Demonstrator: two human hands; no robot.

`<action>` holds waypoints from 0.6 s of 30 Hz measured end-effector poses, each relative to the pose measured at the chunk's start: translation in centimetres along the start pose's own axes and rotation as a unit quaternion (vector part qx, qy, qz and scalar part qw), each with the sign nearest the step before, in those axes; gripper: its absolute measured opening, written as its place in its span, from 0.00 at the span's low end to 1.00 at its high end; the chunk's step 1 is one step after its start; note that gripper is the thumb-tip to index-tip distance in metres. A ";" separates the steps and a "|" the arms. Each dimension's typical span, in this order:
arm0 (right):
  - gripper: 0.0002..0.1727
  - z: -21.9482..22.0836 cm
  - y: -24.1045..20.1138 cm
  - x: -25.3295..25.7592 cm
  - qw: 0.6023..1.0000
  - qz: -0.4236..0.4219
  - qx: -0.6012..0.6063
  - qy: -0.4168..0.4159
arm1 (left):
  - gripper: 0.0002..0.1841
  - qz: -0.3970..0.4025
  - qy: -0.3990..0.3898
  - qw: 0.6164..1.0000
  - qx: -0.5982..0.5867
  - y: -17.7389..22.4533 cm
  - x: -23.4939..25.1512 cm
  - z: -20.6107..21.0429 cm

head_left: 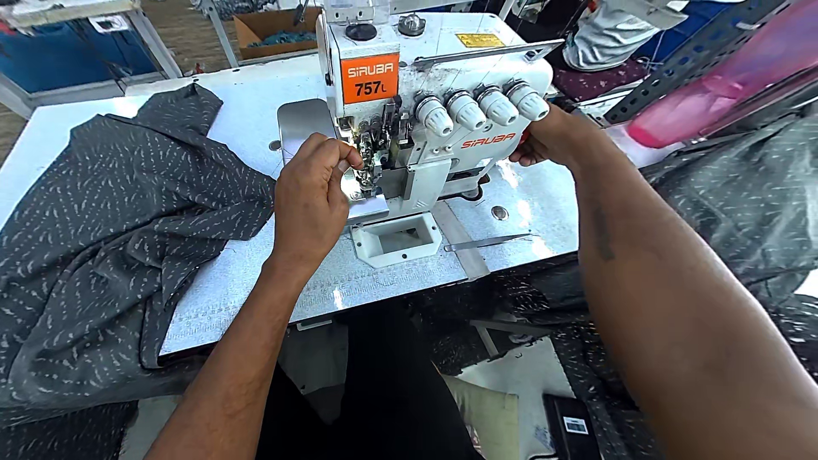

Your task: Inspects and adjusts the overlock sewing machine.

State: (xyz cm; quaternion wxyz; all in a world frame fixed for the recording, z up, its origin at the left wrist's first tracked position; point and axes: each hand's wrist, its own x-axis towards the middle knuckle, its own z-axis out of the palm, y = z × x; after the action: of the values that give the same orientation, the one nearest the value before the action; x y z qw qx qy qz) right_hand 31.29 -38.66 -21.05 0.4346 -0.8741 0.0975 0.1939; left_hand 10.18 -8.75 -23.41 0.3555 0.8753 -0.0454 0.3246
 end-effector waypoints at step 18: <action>0.18 0.0 3.3 2.4 0.979 -0.195 0.030 0.050 | 0.11 -0.056 0.025 0.998 -0.020 -0.2 0.1 0.3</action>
State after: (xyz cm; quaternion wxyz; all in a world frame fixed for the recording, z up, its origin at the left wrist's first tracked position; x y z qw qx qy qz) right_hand 32.31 -40.68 -24.46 0.4851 -0.8712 -0.0474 0.0588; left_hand 10.48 -8.83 -23.61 0.3917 0.8606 0.0059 0.3253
